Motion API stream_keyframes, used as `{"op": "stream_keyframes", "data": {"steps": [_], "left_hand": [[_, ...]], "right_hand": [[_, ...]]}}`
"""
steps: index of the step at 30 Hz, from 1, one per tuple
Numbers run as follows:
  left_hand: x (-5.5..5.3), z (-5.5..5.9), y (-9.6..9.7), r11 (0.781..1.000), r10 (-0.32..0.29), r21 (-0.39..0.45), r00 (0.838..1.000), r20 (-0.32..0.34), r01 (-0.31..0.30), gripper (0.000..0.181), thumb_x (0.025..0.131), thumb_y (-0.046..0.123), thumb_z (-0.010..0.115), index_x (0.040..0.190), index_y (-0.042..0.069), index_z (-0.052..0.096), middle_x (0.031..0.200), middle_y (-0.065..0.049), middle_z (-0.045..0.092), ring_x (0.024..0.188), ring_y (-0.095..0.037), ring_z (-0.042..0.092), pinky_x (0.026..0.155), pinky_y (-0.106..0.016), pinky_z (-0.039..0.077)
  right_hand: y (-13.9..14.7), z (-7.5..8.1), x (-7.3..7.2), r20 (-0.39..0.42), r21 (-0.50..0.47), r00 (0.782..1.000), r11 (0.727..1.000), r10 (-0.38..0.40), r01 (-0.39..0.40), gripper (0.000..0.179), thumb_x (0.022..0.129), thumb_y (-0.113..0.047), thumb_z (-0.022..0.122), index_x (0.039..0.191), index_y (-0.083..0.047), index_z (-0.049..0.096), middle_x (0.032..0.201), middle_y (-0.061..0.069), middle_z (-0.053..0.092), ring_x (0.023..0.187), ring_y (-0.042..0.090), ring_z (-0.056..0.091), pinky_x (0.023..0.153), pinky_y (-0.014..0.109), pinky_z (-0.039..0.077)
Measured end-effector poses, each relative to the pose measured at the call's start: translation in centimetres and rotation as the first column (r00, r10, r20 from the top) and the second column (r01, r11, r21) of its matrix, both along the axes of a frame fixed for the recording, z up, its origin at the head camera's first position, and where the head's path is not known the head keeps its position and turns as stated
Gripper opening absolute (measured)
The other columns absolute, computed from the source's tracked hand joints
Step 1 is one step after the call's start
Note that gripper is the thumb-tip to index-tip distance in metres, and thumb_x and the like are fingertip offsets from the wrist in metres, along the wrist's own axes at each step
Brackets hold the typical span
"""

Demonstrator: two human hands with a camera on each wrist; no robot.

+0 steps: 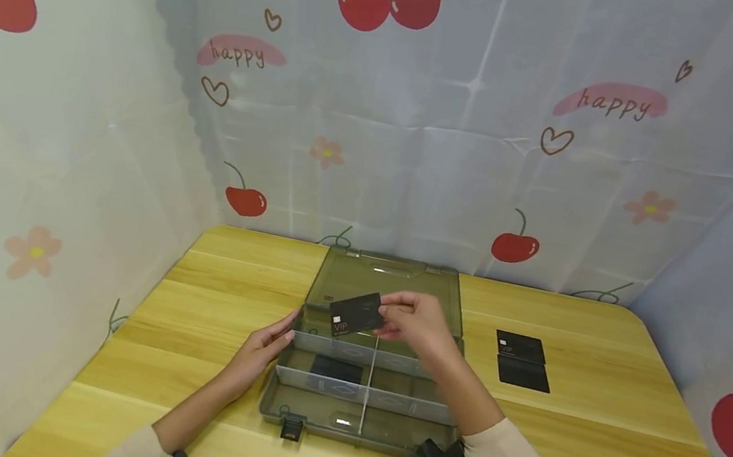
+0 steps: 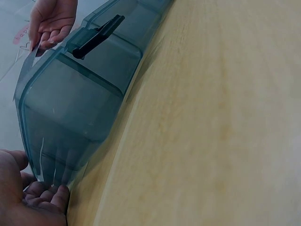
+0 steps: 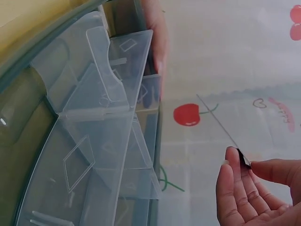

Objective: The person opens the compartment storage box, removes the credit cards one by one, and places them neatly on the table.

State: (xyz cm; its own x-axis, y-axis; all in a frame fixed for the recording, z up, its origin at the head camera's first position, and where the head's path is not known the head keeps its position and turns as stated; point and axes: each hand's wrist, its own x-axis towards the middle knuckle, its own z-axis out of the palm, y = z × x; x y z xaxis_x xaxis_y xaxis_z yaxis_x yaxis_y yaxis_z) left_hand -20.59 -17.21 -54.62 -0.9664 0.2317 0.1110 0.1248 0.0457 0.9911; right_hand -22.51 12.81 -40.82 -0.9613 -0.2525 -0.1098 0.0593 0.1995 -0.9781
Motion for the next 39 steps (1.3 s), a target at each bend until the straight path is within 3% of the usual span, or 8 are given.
{"op": "stream_keyframes", "data": {"steps": [5,19,33,39], "left_hand": [[0.0,-0.1,0.0,1.000,0.005,-0.017,1.000,-0.003,-0.005,0.056,0.108,0.028,0.053,0.157,0.007,0.036,0.164,-0.007,0.029,0.151,-0.028,0.025,0.119,-0.044,0.029],[0.0,-0.2,0.0,1.000,0.008,-0.028,1.000,-0.009,-0.008,0.057,0.107,0.030,0.053,0.157,0.007,0.035,0.164,-0.006,0.029,0.151,-0.027,0.025,0.119,-0.044,0.030],[0.1,-0.2,0.0,1.000,0.008,-0.023,1.000,0.000,-0.007,0.056,0.108,0.029,0.052,0.157,0.008,0.035,0.164,-0.005,0.029,0.151,-0.027,0.024,0.119,-0.044,0.029],[0.1,-0.1,0.0,1.000,0.007,-0.017,1.000,0.004,-0.007,0.056,0.108,0.027,0.052,0.157,0.006,0.035,0.164,-0.005,0.029,0.151,-0.026,0.024,0.119,-0.044,0.029]], "right_hand": [[1.3,0.0,0.6,-0.014,-0.024,1.000,1.000,0.009,-0.009,0.030,0.100,-0.007,0.062,0.124,0.010,0.063,0.099,0.015,0.074,0.082,0.030,0.075,0.077,0.041,0.064],[4.9,-0.2,1.8,-0.009,-0.052,1.000,0.999,-0.005,0.004,0.039,0.102,-0.012,0.062,0.133,0.012,0.056,0.108,0.014,0.069,0.089,0.028,0.075,0.082,0.038,0.063],[8.6,-0.4,1.5,-0.044,-0.054,0.996,0.996,-0.071,0.069,0.046,0.102,-0.019,0.064,0.135,0.012,0.054,0.115,0.010,0.066,0.092,0.027,0.074,0.084,0.036,0.062],[10.0,-0.4,1.4,-0.066,-0.036,0.993,0.995,-0.096,0.094,0.047,0.104,-0.020,0.061,0.137,0.013,0.052,0.112,0.003,0.064,0.091,0.019,0.074,0.088,0.037,0.061]]}}
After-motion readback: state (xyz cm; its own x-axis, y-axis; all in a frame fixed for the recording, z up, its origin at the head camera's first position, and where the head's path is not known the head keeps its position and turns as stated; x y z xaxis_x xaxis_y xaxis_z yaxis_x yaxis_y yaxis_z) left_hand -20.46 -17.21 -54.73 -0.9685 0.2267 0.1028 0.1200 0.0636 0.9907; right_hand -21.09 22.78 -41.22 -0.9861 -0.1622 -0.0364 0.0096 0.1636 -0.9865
